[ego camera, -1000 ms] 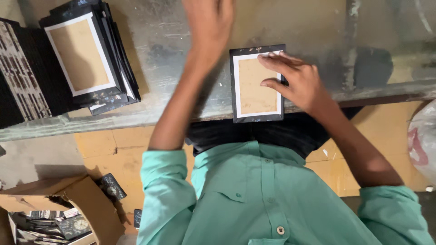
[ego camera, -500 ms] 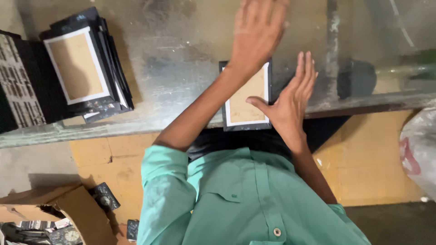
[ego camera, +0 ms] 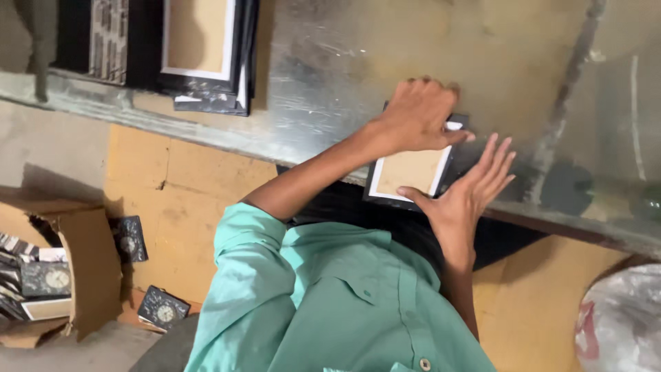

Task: The person places a white mat board onto a black frame base, presses the edges to secure it, and then places a printed photo on top. They repeat this process with multiple frames, stacking the completed units on the table.

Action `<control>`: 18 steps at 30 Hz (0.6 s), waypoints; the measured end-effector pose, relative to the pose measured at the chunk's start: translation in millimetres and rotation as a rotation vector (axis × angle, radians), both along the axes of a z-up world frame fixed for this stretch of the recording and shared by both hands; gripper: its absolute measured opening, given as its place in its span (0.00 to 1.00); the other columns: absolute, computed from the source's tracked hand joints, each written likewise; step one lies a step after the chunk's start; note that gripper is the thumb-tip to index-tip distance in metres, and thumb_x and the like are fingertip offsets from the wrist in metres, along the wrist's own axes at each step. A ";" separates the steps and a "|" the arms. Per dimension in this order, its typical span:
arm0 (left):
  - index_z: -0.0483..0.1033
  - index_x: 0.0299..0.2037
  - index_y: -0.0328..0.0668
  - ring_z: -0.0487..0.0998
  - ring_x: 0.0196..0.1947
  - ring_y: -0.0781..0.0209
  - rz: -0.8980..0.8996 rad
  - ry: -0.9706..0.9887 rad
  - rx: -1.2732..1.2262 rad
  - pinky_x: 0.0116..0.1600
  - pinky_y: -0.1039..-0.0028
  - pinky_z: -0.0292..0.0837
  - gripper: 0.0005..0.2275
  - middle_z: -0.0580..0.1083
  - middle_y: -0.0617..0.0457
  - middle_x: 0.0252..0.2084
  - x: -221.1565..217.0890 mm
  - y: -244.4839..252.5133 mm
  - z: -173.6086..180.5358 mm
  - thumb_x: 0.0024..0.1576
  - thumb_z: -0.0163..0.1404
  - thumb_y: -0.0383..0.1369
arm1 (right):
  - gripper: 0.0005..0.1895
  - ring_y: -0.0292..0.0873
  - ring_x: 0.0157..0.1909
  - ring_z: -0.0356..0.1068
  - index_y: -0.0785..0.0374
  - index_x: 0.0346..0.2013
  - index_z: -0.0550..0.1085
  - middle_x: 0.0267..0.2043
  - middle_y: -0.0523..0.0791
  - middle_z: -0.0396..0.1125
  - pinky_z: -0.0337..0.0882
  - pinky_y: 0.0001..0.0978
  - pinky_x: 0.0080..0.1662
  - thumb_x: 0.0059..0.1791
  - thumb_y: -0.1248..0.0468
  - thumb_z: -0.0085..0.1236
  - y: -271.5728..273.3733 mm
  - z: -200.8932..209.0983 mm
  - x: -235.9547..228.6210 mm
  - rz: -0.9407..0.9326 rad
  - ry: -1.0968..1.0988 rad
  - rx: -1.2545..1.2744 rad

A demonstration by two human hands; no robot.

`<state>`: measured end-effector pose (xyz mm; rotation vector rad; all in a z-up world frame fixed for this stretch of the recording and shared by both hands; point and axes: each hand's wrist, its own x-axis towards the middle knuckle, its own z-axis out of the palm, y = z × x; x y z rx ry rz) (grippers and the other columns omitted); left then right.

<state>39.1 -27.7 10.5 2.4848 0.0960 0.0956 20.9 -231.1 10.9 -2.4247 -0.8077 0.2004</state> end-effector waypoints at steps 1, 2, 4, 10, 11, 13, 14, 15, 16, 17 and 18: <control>0.78 0.37 0.44 0.79 0.45 0.36 -0.074 -0.044 -0.025 0.47 0.47 0.71 0.22 0.79 0.42 0.37 -8.7 5.1 12.9 0.58 0.61 0.56 | 0.81 0.66 0.83 0.28 0.68 0.79 0.38 0.82 0.61 0.30 0.32 0.68 0.76 0.30 0.31 0.75 -1.0 2.3 -2.0 -0.007 -0.034 0.011; 0.79 0.41 0.44 0.78 0.48 0.37 -0.075 -0.018 -0.084 0.50 0.50 0.72 0.20 0.79 0.42 0.41 -17.8 10.0 28.0 0.59 0.59 0.53 | 0.80 0.65 0.83 0.29 0.67 0.79 0.39 0.82 0.60 0.30 0.33 0.65 0.77 0.31 0.32 0.75 -3.1 4.8 -3.4 -0.013 -0.068 0.023; 0.80 0.48 0.44 0.78 0.54 0.38 -0.086 0.031 -0.193 0.55 0.54 0.73 0.16 0.80 0.43 0.49 -46.5 23.5 58.6 0.62 0.55 0.47 | 0.71 0.60 0.84 0.31 0.65 0.79 0.39 0.83 0.56 0.31 0.36 0.57 0.79 0.41 0.38 0.74 -5.9 5.8 -1.6 -0.058 -0.113 0.148; 0.78 0.45 0.29 0.76 0.59 0.43 0.302 -1.058 0.347 0.62 0.47 0.73 0.14 0.72 0.43 0.60 -163.3 72.3 78.8 0.50 0.65 0.25 | 0.42 0.49 0.83 0.39 0.62 0.79 0.44 0.84 0.49 0.37 0.41 0.43 0.80 0.62 0.58 0.62 -25.1 -4.7 2.9 -0.230 -0.058 0.503; 0.76 0.47 0.45 0.76 0.60 0.44 0.448 -1.440 0.860 0.60 0.52 0.79 0.16 0.74 0.41 0.61 -144.7 106.0 64.3 0.53 0.55 0.14 | 0.41 0.50 0.83 0.39 0.63 0.79 0.46 0.84 0.50 0.38 0.40 0.44 0.80 0.63 0.59 0.63 -24.6 -9.0 5.9 -0.249 -0.036 0.518; 0.73 0.63 0.43 0.64 0.68 0.38 0.642 -0.614 0.807 0.71 0.51 0.65 0.20 0.63 0.41 0.69 -176.1 114.7 51.9 0.62 0.64 0.30 | 0.37 0.52 0.83 0.40 0.63 0.78 0.50 0.83 0.50 0.41 0.41 0.46 0.80 0.63 0.60 0.63 -23.1 -15.9 11.0 -0.265 -0.067 0.494; 0.70 0.67 0.39 0.63 0.69 0.35 0.634 -0.379 0.658 0.70 0.47 0.60 0.24 0.63 0.37 0.70 -182.4 123.8 45.5 0.62 0.62 0.35 | 0.36 0.53 0.83 0.41 0.63 0.76 0.52 0.82 0.50 0.43 0.43 0.47 0.79 0.62 0.60 0.63 -22.2 -18.3 13.2 -0.262 -0.120 0.455; 0.66 0.71 0.35 0.62 0.70 0.32 0.609 -0.141 0.516 0.70 0.43 0.55 0.29 0.63 0.33 0.71 -186.0 131.1 39.8 0.63 0.61 0.40 | 0.34 0.54 0.84 0.43 0.63 0.75 0.54 0.81 0.50 0.45 0.44 0.48 0.78 0.61 0.60 0.63 -19.2 -21.3 13.0 -0.261 -0.169 0.418; 0.66 0.72 0.36 0.61 0.71 0.33 0.627 -0.213 0.468 0.72 0.44 0.55 0.27 0.62 0.35 0.72 -188.3 133.0 34.4 0.65 0.59 0.38 | 0.33 0.55 0.83 0.44 0.63 0.75 0.56 0.80 0.50 0.47 0.44 0.49 0.79 0.61 0.60 0.62 -16.1 -23.5 13.2 -0.273 -0.193 0.417; 0.66 0.72 0.37 0.60 0.72 0.35 0.641 -0.277 0.411 0.73 0.45 0.55 0.25 0.61 0.36 0.72 -187.9 131.9 29.2 0.66 0.57 0.36 | 0.32 0.56 0.82 0.45 0.63 0.74 0.58 0.79 0.50 0.49 0.45 0.51 0.79 0.60 0.60 0.61 -16.0 -23.3 12.4 -0.288 -0.214 0.406; 0.66 0.72 0.38 0.58 0.73 0.36 0.653 -0.341 0.353 0.75 0.46 0.54 0.23 0.60 0.38 0.73 -182.5 132.0 24.1 0.68 0.55 0.34 | 0.30 0.57 0.81 0.46 0.63 0.74 0.59 0.78 0.51 0.51 0.45 0.52 0.80 0.60 0.60 0.60 -14.0 -23.6 11.4 -0.303 -0.236 0.395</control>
